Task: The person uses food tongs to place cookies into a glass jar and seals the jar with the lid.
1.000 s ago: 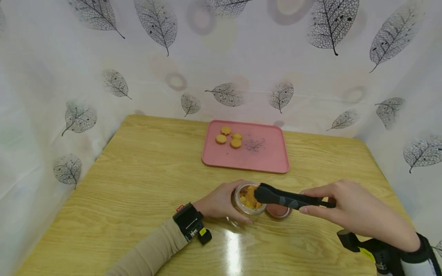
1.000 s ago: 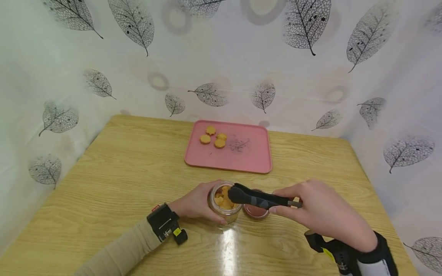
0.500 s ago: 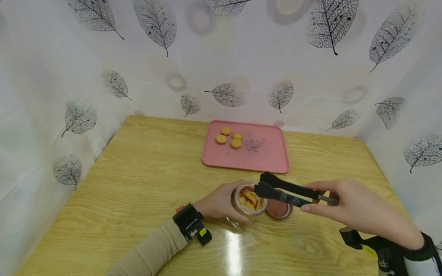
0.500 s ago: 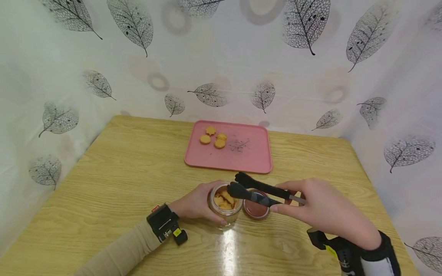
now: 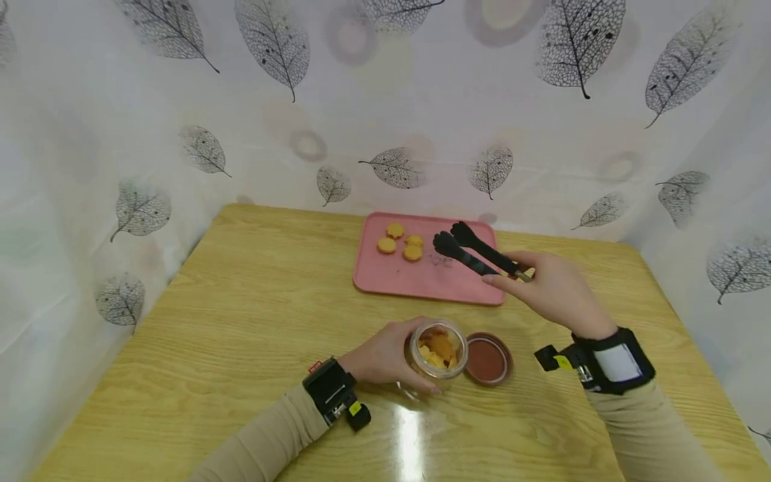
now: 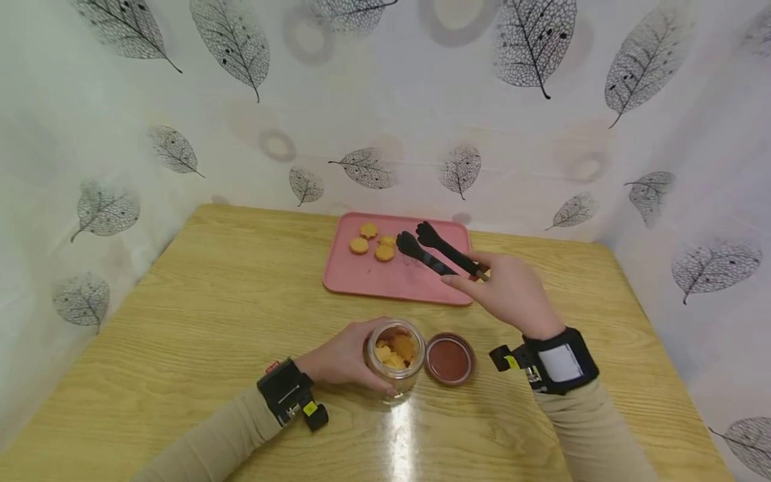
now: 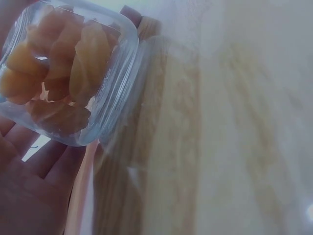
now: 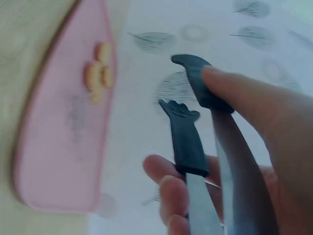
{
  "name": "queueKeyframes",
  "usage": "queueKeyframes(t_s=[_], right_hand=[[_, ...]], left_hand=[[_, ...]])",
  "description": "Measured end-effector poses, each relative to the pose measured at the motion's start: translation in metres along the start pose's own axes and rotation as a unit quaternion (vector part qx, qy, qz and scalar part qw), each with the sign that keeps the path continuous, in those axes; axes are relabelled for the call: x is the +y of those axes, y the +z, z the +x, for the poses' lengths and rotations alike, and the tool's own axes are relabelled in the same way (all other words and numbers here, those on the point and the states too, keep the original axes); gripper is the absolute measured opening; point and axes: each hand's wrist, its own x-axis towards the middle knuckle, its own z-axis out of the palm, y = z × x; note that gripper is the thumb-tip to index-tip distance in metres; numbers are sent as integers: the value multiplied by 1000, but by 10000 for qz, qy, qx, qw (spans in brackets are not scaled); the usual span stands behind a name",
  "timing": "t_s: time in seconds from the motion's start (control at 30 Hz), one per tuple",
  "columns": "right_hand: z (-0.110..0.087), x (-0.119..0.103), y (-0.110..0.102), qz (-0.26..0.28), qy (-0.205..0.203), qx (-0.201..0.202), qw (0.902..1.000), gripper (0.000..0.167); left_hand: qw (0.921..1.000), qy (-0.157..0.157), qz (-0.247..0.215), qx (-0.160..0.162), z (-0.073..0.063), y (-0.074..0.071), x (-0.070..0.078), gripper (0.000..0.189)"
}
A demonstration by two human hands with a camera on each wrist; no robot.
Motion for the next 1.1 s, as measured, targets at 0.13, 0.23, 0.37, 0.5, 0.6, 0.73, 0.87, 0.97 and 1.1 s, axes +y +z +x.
queueKeyframes(t_s=[0.13, 0.23, 0.37, 0.5, 0.6, 0.73, 0.87, 0.97, 1.1], right_hand=[[28, 12, 28, 252, 103, -137, 9995, 66], [45, 18, 46, 388, 171, -240, 9988, 59], [61, 17, 62, 520, 262, -342, 9977, 53], [70, 10, 73, 657, 304, -415, 9965, 42], [73, 6, 80, 576, 325, -412, 9970, 36], [74, 4, 87, 428, 292, -380, 9979, 33], [73, 2, 90, 452, 161, -340, 9983, 31], [70, 2, 91, 454, 93, -322, 9984, 29], [68, 3, 92, 367, -14, -299, 9989, 26]], left_hand=[[9999, -105, 10, -2, 1, 1, 0, 89], [9999, -149, 60, -5, 1, 0, 0, 90], [9999, -95, 100, 5, 1, 0, 0, 91], [9999, -52, 136, 28, 1, 0, 0, 89], [9998, -30, 179, 41, 1, 0, 0, 88], [9998, 7, 212, 40, 1, 0, 0, 90], [9998, 50, 206, 37, 1, 0, 0, 89], [9997, 79, 213, 41, 1, 0, 0, 88], [9999, 64, 150, 41, 0, 0, 1, 88]])
